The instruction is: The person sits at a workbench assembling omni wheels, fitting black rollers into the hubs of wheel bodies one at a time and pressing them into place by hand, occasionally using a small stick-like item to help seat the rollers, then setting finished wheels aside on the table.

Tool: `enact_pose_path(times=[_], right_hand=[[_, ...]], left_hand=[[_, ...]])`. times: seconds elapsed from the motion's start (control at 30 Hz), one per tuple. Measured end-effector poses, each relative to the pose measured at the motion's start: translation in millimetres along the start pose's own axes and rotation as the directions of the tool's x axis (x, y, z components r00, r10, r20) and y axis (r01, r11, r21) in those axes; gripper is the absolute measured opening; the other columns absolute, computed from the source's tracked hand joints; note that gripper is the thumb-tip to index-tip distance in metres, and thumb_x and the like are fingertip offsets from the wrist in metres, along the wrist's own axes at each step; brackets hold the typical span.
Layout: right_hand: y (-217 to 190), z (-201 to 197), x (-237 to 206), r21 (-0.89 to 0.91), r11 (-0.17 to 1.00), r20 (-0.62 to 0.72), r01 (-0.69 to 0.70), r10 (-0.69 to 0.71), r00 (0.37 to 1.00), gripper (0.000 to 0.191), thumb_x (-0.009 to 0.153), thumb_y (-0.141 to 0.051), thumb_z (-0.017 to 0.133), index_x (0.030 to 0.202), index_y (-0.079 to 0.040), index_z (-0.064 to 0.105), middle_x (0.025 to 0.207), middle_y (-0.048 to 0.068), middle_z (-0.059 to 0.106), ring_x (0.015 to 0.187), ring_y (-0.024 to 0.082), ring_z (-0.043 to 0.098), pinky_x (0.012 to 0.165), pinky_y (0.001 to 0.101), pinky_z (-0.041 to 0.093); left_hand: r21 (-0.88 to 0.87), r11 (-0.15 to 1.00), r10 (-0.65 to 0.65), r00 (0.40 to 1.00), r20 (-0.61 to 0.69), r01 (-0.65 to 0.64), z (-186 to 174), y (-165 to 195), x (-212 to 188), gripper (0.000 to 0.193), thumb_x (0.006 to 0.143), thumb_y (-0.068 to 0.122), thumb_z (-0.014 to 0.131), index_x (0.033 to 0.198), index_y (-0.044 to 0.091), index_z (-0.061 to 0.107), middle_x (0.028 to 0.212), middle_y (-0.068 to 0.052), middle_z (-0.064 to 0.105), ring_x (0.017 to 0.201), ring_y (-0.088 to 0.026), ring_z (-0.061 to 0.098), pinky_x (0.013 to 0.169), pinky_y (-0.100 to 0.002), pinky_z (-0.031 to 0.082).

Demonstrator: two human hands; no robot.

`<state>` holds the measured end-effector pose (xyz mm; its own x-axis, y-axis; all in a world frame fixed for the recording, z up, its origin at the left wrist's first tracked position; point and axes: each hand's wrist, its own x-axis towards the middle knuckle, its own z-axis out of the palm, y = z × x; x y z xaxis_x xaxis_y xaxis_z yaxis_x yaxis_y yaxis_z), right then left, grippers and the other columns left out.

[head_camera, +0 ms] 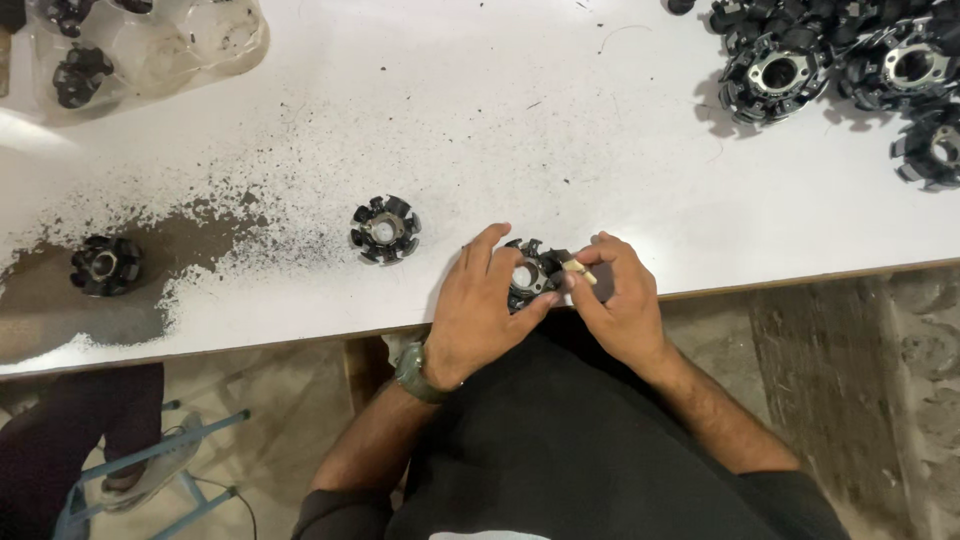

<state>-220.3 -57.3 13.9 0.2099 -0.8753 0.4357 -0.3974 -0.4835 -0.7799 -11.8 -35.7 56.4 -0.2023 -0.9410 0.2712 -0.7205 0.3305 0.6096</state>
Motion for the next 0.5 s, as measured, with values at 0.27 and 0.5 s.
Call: enact_pose_path(times=[0.27,0.5], right_hand=[[-10.8,7.7,15.3,-0.135,0.989,0.045,0.066,-0.061,0.997,0.02,0.09,-0.005,0.073,0.106,-0.004,0.06,0.096,0.012,0.067,0.096,0.036,0.067,0.111,0.0524,0.051],[-7.5,7.1,18.9,-0.118,0.992,0.09,0.044,-0.034,0.995,0.02,0.091,-0.005,0.073,0.105,-0.004,0.059,0.094,0.012,0.066,0.093,0.032,0.066,0.11,0.0522,0.051]], left_hand=[[-0.049,0.996,-0.071,0.997,0.031,0.072,-6.3,-5.7,6.3,0.018,0.087,0.02,0.075,0.093,0.005,0.069,0.135,-0.017,0.062,0.12,-0.035,0.058,0.099,-0.049,0.048],[0.329,0.942,0.01,0.982,0.187,-0.072,-59.0,-8.3,-12.1,0.018,0.082,0.016,0.077,0.094,0.006,0.07,0.122,-0.015,0.063,0.119,-0.035,0.059,0.094,-0.05,0.047]])
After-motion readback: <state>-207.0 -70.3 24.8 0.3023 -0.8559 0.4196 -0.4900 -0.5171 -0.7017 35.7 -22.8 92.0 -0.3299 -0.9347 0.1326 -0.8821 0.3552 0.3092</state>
